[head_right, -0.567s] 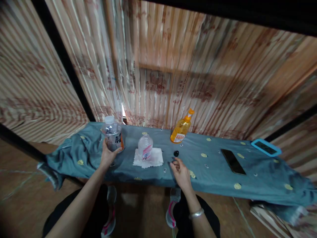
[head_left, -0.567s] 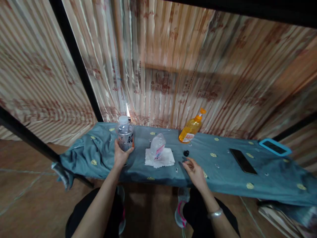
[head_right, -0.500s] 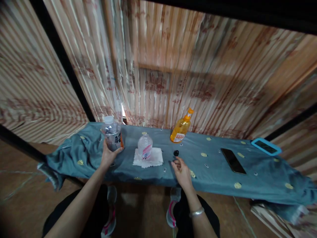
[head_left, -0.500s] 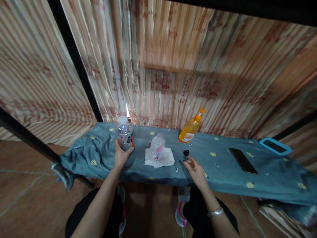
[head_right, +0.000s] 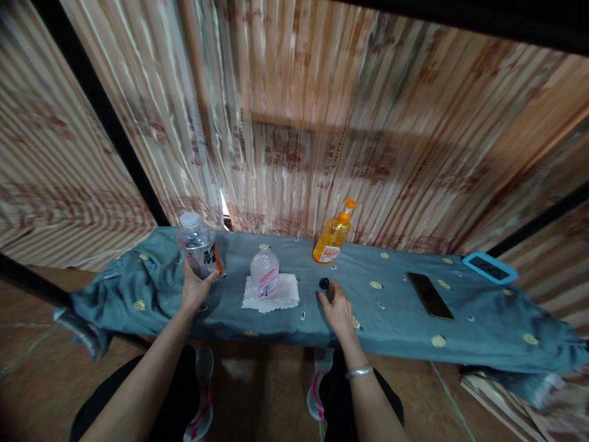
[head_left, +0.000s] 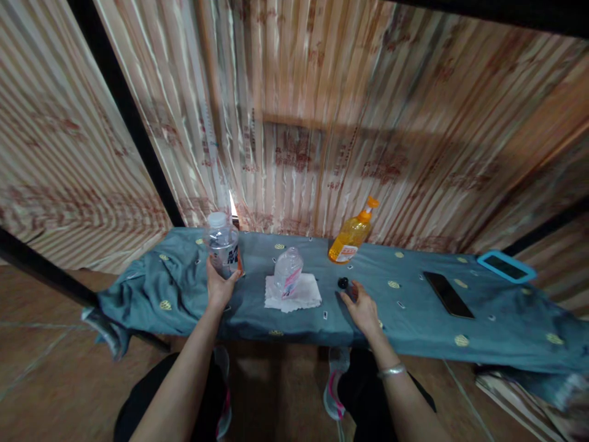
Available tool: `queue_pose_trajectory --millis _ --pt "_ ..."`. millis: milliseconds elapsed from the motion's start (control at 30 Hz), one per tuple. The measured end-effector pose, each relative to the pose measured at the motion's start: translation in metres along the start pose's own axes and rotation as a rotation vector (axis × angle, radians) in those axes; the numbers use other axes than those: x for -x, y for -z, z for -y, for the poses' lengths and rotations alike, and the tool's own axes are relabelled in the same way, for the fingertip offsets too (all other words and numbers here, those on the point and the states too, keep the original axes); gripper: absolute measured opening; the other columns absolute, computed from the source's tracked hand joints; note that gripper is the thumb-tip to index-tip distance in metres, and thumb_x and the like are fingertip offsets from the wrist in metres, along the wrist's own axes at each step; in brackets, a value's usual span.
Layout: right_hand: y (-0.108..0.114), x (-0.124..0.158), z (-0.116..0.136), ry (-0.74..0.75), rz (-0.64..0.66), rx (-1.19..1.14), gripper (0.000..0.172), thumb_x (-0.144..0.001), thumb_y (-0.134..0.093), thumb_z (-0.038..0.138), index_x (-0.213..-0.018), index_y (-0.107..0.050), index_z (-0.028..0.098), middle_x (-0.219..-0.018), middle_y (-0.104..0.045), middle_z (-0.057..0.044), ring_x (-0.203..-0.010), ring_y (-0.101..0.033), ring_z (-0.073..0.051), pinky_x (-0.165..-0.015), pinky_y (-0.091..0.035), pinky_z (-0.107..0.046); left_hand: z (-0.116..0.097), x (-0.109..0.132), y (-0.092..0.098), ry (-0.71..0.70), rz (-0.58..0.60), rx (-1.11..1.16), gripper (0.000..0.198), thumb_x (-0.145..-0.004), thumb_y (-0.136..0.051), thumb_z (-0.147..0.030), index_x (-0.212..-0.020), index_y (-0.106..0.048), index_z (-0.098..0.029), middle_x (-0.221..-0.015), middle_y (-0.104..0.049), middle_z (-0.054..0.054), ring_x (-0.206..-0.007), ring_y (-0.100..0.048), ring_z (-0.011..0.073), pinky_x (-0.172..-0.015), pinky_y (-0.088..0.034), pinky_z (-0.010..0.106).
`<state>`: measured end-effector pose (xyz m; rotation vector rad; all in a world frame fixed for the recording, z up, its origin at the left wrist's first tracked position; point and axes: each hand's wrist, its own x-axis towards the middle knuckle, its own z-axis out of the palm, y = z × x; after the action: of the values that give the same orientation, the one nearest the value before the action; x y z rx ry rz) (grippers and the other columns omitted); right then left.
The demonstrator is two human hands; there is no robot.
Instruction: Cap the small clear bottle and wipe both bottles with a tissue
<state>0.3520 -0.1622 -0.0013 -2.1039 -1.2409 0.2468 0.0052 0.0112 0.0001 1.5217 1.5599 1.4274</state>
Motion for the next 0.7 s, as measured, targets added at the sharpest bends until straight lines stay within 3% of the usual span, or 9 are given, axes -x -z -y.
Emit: queue_pose_trajectory --millis 133,233,333,400,467,533,700 --pt "-0.005 -0.011 0.004 -0.012 0.031 0.079 0.060 -0.088 -0.052 0.040 -0.136 -0.041 0.006 -0.124 -0.062 -0.023 -0.114 -0.062 -0.032 -0.095 -0.048 -0.043 -0.007 0.009 0.007 0.065 -0.035 -0.027 0.104 -0.062 -0.081 -0.033 -0.145 -0.022 -0.013 -0.151 -0.035 0.020 -0.142 -0.032 0.0364 -0.119 -0.028 0.049" --pt "-0.006 -0.020 0.013 -0.002 0.044 0.147 0.063 -0.090 -0.053 0.032 -0.141 -0.034 0.002 -0.128 -0.057 -0.029 -0.117 -0.058 -0.037 -0.096 -0.045 -0.047 -0.014 0.024 0.023 0.010 -0.065 -0.039 0.096 -0.068 -0.077 -0.029 -0.144 -0.023 -0.010 -0.153 -0.029 0.022 -0.144 -0.025 0.0412 -0.120 -0.022 0.053" --pt "-0.006 -0.029 0.018 0.023 0.067 0.197 0.061 -0.091 -0.054 0.028 -0.142 -0.035 0.002 -0.123 -0.058 -0.031 -0.109 -0.062 -0.040 -0.093 -0.045 -0.050 -0.029 0.041 0.041 -0.148 -0.064 -0.092 0.084 -0.074 -0.072 -0.026 -0.144 -0.026 -0.019 -0.153 -0.032 0.016 -0.144 -0.025 0.0430 -0.117 -0.025 0.060" --pt "-0.007 -0.033 0.018 0.037 0.082 0.206 0.052 -0.090 -0.053 0.024 -0.136 -0.044 0.003 -0.115 -0.062 -0.029 -0.103 -0.064 -0.039 -0.090 -0.046 -0.050 -0.044 0.051 0.044 -0.287 0.002 -0.109 0.075 -0.078 -0.069 -0.024 -0.142 -0.032 -0.023 -0.151 -0.036 0.013 -0.143 -0.028 0.0416 -0.117 -0.026 0.060" --pt "-0.009 -0.036 0.015 0.042 0.081 0.189 0.039 -0.089 -0.052 0.020 -0.124 -0.056 0.005 -0.109 -0.065 -0.026 -0.102 -0.064 -0.038 -0.091 -0.046 -0.048 -0.060 0.060 0.034 -0.367 0.124 -0.062 0.069 -0.078 -0.070 -0.028 -0.139 -0.038 -0.027 -0.147 -0.043 0.010 -0.139 -0.038 0.0366 -0.118 -0.028 0.055" --pt "-0.010 -0.038 0.011 0.029 0.063 0.137 0.031 -0.087 -0.051 0.020 -0.113 -0.062 0.008 -0.104 -0.067 -0.023 -0.101 -0.064 -0.037 -0.091 -0.046 -0.049 -0.075 0.067 0.013 -0.331 0.267 0.002 0.072 -0.076 -0.073 -0.032 -0.139 -0.039 -0.027 -0.147 -0.045 0.009 -0.138 -0.040 0.0322 -0.117 -0.032 0.051" --pt "-0.011 -0.041 0.010 -0.034 0.008 -0.188 0.034 -0.075 -0.057 0.045 -0.092 -0.065 0.018 -0.091 -0.072 -0.016 -0.091 -0.066 -0.037 -0.085 -0.048 -0.055 -0.088 0.077 -0.046 -0.192 0.455 0.140 0.092 -0.062 -0.082 -0.026 -0.141 -0.035 -0.021 -0.148 -0.044 0.013 -0.138 -0.042 0.0303 -0.116 -0.032 0.047"
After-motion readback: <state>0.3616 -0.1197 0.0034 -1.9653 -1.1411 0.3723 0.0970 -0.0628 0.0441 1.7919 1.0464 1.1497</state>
